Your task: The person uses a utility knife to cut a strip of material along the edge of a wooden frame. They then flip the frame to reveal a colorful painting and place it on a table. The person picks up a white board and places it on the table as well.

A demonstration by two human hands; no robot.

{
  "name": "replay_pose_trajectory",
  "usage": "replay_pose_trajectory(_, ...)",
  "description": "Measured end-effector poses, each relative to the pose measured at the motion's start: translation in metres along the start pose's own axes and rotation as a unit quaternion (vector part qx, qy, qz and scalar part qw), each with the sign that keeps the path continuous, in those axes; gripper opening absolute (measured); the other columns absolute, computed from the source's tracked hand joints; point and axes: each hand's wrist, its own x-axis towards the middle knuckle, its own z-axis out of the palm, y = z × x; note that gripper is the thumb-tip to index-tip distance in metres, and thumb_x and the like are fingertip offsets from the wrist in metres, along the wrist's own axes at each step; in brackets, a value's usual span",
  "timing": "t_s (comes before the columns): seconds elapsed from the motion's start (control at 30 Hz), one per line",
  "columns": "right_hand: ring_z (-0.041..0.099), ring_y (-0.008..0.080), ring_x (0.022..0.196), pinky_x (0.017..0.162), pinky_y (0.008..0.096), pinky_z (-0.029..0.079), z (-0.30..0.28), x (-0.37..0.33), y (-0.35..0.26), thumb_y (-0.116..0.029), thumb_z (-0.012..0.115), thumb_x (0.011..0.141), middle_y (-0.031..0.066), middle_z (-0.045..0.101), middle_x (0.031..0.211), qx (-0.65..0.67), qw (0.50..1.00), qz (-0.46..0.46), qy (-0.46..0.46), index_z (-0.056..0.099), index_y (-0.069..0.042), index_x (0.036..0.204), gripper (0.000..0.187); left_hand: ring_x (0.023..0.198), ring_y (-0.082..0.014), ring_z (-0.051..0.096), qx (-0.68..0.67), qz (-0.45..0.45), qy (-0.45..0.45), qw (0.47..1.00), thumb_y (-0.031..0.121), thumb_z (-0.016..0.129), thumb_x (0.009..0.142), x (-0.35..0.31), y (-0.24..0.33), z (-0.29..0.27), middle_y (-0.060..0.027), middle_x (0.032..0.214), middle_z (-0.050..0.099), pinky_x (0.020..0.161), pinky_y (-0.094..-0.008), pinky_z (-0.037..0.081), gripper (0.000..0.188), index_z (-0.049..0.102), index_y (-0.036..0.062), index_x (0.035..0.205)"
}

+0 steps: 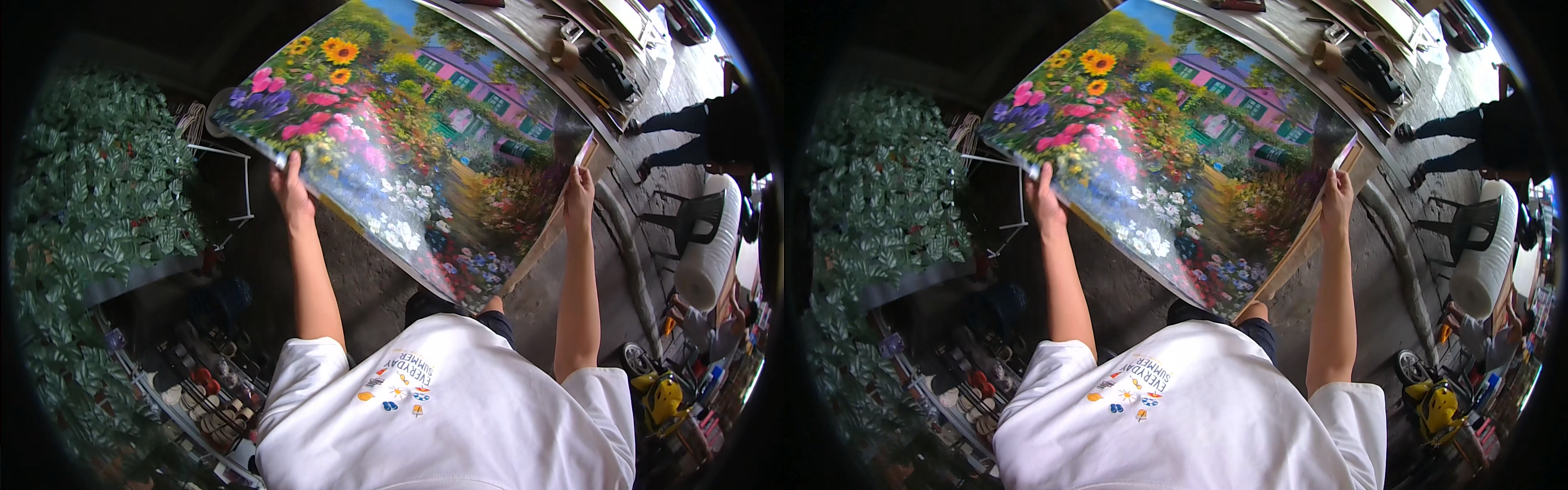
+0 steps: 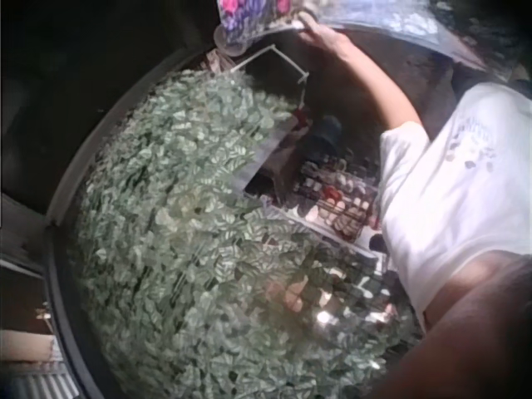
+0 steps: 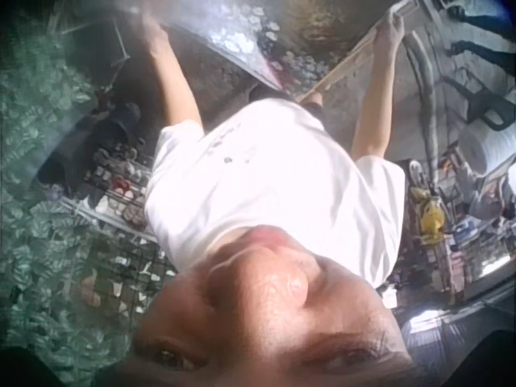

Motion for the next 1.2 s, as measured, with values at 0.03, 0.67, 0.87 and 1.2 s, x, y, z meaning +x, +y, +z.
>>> replay_pose_trajectory(0.03, 0.042, 0.0026, 0.062, 0.055, 0.0209, 0.035, 0.001, 0.006, -0.001, -0.021, 0.059, 0.101, -0.007, 0.049, 0.074, -0.002, 1.0, -0.022, 0.009, 0.058, -0.009, 0.092, 0.015, 0.107, -0.0182, 0.059, -0.029, -0.044, 0.007, 0.999, 0.009, 0.064, 0.093, -0.005, 0.004, -0.009, -0.0062, 0.12, 0.061, 0.098, -0.0351, 0.044, 0.038, 0.053, 0.0018, 0.129)
replay_pose_trajectory(0.67, 0.041, 0.0051, 0.072, 0.065, 0.0237, 0.036, -0.043, 0.093, -0.035, -0.024, 0.056, 0.103, -0.0049, 0.051, 0.083, -0.115, 0.979, -0.132, 0.102, 0.061, -0.004, 0.103, 0.021, 0.108, -0.0156, 0.059, -0.037, -0.13, 0.063, 0.989, 0.013, 0.066, 0.094, -0.01, -0.037, -0.007, -0.0038, 0.124, 0.061, 0.088, -0.032, 0.05, 0.038, 0.055, 0.0063, 0.13)
replay_pose_trajectory(0.87, 0.045, 0.0042, 0.069, 0.061, 0.0224, 0.038, -0.07, 0.1, -0.015, -0.026, 0.055, 0.103, -0.0055, 0.053, 0.081, -0.12, 0.987, -0.053, 0.091, 0.062, -0.005, 0.106, 0.022, 0.101, -0.0163, 0.063, -0.117, -0.232, 0.09, 0.961, 0.018, 0.066, 0.096, -0.093, -0.042, -0.067, -0.0031, 0.115, 0.065, 0.084, -0.0323, 0.052, 0.03, 0.059, 0.0093, 0.124)
replay_pose_trajectory(1.2, 0.051, 0.0085, 0.077, 0.069, 0.0241, 0.04, -0.121, 0.04, 0.057, -0.041, 0.062, 0.097, -0.003, 0.057, 0.085, -0.24, 0.961, 0.126, 0.058, 0.063, -0.004, 0.108, 0.039, 0.108, -0.0261, 0.063, -0.108, -0.287, 0.131, 0.943, 0.029, 0.063, 0.097, -0.072, -0.098, -0.105, -0.0103, 0.124, 0.064, 0.092, -0.0408, 0.051, 0.04, 0.058, 0.0023, 0.126)
